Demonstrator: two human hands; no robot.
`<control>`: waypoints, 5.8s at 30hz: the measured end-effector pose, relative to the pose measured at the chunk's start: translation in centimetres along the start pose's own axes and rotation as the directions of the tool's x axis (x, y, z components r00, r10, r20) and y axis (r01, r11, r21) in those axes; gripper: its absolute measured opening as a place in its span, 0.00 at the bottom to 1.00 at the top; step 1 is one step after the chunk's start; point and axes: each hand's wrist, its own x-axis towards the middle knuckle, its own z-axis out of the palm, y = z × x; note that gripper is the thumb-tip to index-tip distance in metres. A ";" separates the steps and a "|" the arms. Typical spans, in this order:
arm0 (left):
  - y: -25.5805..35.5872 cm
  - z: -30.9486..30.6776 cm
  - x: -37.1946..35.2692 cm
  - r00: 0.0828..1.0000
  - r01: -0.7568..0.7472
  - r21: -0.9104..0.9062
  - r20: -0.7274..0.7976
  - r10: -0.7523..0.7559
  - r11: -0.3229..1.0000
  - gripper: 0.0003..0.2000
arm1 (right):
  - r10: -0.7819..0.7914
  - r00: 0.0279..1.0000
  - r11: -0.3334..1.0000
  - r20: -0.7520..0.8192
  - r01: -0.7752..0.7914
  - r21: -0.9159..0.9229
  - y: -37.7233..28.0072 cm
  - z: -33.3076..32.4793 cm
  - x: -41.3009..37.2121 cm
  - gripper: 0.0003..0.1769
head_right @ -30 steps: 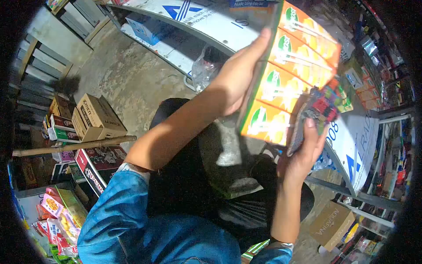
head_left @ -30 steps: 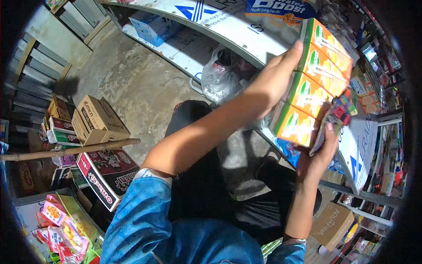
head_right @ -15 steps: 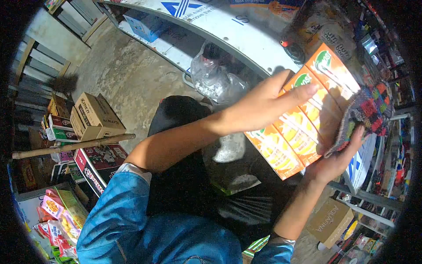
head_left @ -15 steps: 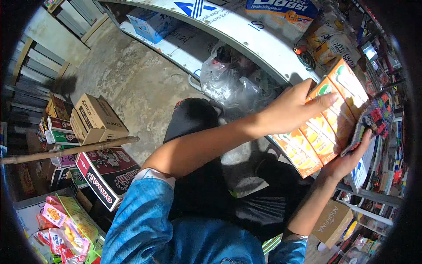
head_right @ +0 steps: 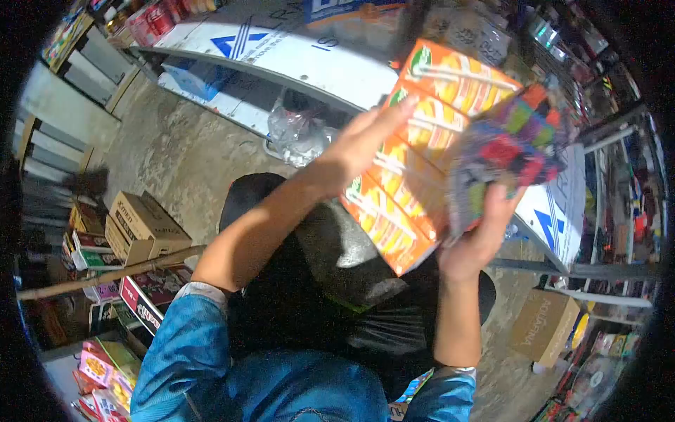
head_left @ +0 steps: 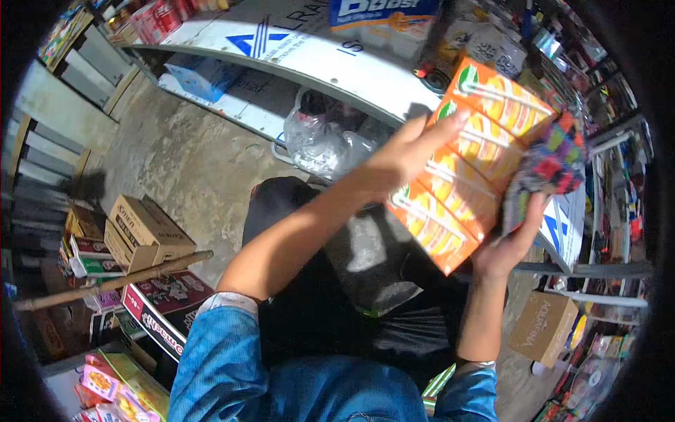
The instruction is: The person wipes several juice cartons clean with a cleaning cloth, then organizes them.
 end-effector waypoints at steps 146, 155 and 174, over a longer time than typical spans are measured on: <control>-22.4 29.3 -4.0 0.301 -0.351 0.615 0.788 -0.537 0.706 0.21 | 0.199 0.254 -0.554 -0.947 -0.768 -0.322 16.3 -60.5 -43.6 0.48; -15.5 24.5 1.0 0.761 -0.216 0.455 0.633 -0.143 0.864 0.24 | -0.427 0.754 0.488 -0.499 -0.272 -0.829 -3.3 -34.4 -13.2 0.12; -2.9 6.7 5.8 0.968 -0.241 0.255 0.137 0.212 0.936 0.22 | 0.010 0.883 -0.516 0.468 0.406 -0.755 3.3 -18.9 32.2 0.43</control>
